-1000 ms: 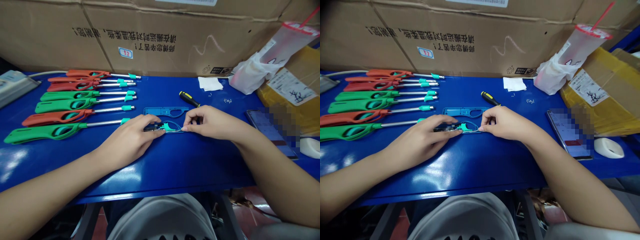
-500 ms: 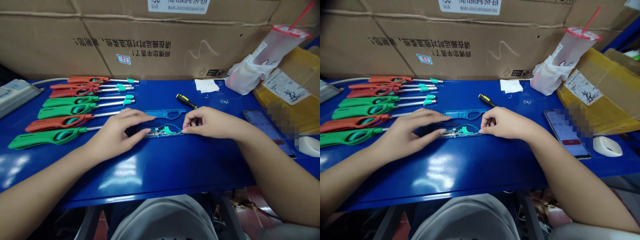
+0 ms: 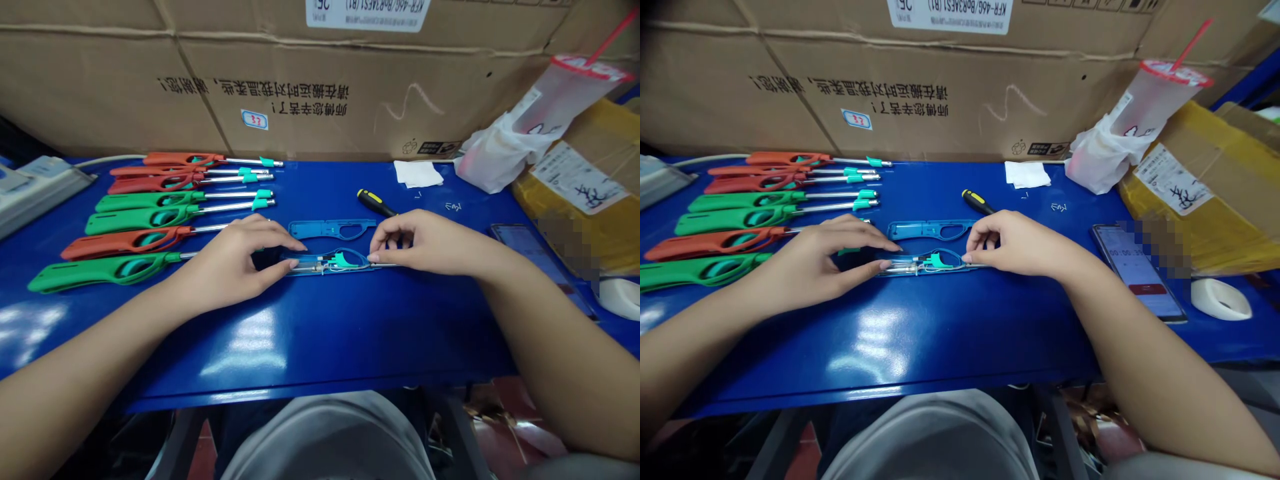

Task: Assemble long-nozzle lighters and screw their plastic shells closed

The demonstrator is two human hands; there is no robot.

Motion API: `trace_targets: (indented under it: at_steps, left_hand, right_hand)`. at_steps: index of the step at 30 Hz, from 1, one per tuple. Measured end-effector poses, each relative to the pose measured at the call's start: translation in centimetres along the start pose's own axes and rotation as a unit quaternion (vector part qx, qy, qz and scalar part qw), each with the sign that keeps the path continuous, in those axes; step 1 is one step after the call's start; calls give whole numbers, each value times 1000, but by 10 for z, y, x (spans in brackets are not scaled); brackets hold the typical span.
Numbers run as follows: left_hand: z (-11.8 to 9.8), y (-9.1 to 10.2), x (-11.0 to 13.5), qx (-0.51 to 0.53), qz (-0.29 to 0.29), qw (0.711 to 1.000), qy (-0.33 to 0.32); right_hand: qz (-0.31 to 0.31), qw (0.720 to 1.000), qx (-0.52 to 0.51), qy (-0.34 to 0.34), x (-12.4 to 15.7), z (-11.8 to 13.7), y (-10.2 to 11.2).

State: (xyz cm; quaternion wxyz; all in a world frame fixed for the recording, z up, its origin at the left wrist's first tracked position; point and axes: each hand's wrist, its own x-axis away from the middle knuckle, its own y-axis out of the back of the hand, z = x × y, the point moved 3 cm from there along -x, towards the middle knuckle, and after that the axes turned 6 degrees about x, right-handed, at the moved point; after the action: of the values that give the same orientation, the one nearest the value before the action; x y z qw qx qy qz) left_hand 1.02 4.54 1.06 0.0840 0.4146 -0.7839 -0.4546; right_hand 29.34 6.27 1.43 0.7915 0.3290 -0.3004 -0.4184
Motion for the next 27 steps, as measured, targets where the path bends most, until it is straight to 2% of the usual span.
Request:
trace_targets:
  at_steps: [3,5,6,8,11,15,19,23,27]
  left_hand:
    - [2,2,0,-24,-42,999,14]
    - [5,3,0,-65,-63,996,15]
    - [7,3,0,-85,-66,994,12]
    - [12,0,0,-109,-59,992,11]
    - [21,-4,0,-106,-49,993,7]
    - [29,-6,-1,-98,-40,994,2]
    - [29,-3,-3,-95,-48,994,-8]
    - [19,2,-4,-82,-89,993,-9]
    - [9,8,-1,-63,-163,983,47]
  right_hand:
    - [-125,992,10,19,-1,-4,7]
    - [-211,975,63,41,-2,-6,10]
    - [-233,966,96,54,-3,-8,10]
    - [-245,955,148,70,-6,-11,7]
    - [-228,955,183,54,-10,-16,0]
    - [-200,960,195,27,-12,-15,-6]
    - [-206,960,188,26,-12,-11,-6]
    - [-260,951,162,33,-10,-9,-3]
    - [-357,916,160,93,-2,2,2]
